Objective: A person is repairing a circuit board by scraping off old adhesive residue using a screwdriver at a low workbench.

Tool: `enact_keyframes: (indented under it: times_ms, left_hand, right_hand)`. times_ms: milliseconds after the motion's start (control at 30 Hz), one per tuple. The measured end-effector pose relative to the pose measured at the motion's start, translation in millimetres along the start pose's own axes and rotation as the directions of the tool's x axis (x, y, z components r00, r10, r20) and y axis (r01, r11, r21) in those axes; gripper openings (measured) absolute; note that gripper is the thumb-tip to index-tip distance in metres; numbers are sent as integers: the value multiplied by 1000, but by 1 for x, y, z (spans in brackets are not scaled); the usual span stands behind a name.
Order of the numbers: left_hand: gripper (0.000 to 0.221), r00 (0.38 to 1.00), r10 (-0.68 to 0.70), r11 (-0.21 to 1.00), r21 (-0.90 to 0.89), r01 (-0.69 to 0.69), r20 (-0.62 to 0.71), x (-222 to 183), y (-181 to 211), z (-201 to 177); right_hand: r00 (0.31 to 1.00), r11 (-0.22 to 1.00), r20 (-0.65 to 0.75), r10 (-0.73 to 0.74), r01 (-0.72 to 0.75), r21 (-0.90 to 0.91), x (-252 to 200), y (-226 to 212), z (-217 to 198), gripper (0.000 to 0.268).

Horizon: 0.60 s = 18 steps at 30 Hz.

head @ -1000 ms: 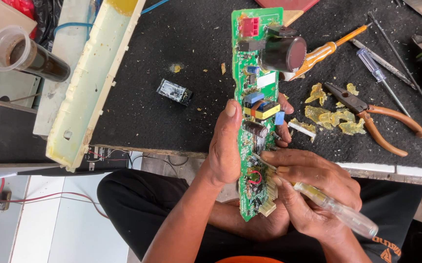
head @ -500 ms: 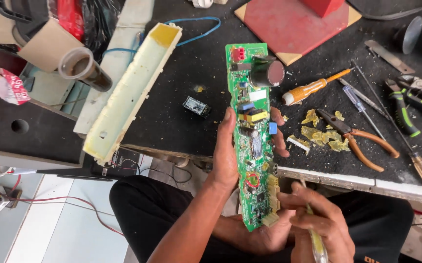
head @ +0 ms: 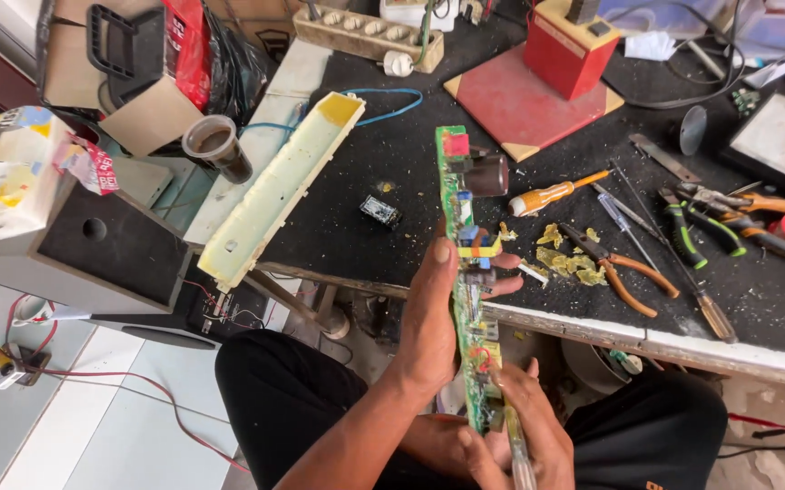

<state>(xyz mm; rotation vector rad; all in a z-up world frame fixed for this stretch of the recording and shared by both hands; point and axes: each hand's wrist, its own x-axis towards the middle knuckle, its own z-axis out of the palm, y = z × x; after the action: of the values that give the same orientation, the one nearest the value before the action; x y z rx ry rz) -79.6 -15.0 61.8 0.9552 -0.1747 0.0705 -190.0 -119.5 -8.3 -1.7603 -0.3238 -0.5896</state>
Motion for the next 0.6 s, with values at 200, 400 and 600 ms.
enact_keyframes:
  times_ms: [200,400,600]
  left_hand:
    - [75,978,15,996,-87,3,206,-17,37,-5]
    - [77,983,40,992,-125,-17,182,-28,42,-13]
    - [76,974,96,995,-18,-95,205,-36,39,-14]
  right_hand:
    - [919,756,258,297,-392,525,-4,-7,-18,67]
    - [783,284,621,-35,-588,758,17,12,-34,82]
    - [813,-34,582,7,-581,813,-5,26,-23,78]
